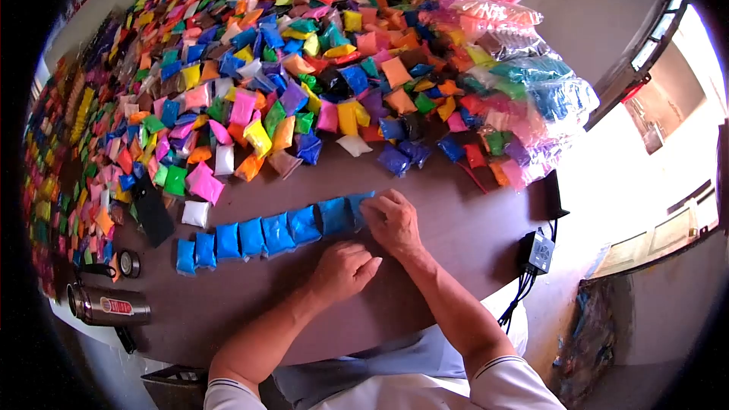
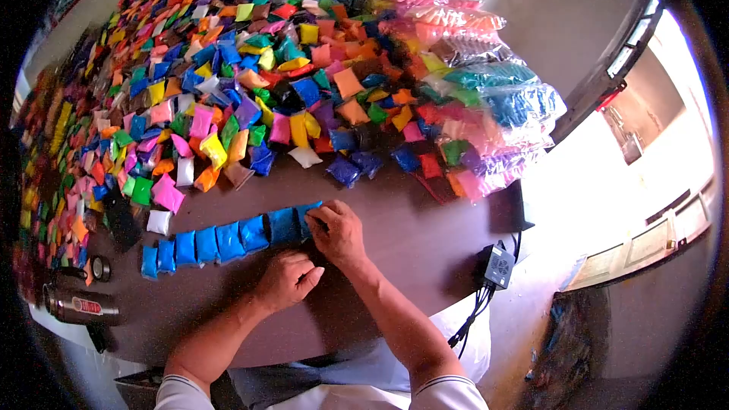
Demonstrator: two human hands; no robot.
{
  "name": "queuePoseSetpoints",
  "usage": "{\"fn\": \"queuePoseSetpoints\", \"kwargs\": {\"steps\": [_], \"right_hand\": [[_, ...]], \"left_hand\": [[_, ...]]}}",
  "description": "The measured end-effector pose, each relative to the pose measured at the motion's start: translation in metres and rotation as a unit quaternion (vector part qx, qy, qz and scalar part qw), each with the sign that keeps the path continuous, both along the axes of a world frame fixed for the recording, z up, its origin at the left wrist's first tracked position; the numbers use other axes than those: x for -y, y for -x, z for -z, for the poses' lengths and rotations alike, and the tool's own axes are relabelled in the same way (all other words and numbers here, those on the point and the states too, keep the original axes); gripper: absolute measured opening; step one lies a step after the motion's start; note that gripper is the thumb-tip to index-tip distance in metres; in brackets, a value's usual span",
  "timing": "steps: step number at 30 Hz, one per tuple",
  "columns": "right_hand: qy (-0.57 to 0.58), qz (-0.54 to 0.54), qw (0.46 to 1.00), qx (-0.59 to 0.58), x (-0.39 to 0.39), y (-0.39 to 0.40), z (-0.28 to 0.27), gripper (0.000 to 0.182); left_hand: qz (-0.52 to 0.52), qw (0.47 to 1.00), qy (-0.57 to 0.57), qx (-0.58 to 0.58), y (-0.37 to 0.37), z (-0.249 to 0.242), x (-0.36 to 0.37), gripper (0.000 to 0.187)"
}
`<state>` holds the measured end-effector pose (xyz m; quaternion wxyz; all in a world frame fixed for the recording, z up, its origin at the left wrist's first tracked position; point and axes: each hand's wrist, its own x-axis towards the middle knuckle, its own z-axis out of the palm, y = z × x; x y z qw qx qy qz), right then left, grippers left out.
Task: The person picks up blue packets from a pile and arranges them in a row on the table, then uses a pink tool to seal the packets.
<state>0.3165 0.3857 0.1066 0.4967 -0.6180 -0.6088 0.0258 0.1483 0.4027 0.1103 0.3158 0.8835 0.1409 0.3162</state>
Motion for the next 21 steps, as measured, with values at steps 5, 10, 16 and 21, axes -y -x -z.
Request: {"fn": "queuePoseSetpoints", "kwargs": {"steps": [5,10,16,21], "right_hand": [[0.02,0.098,0.99,-0.101,-0.001,0.001,-0.003,0.01],[0.007,0.152,0.988,0.012,-0.006,-0.007,0.004,0.018],[0.031,0.124,0.976,0.175,-0.049,-0.043,-0.026,0.044],[0.067,0.069,0.96,0.264,-0.087,-0.088,-0.032,0.049]], "left_hand": [[-0.003,1.0,0.016,-0.015,0.001,-0.004,0.001,0.03],[0.009,1.0,0.004,-0.01,0.0,0.0,-0.002,0.029],[0.006,1.0,0.007,-0.012,0.001,-0.003,-0.002,0.027],[-0.003,0.999,0.015,-0.032,0.002,-0.004,-0.002,0.023]]}}
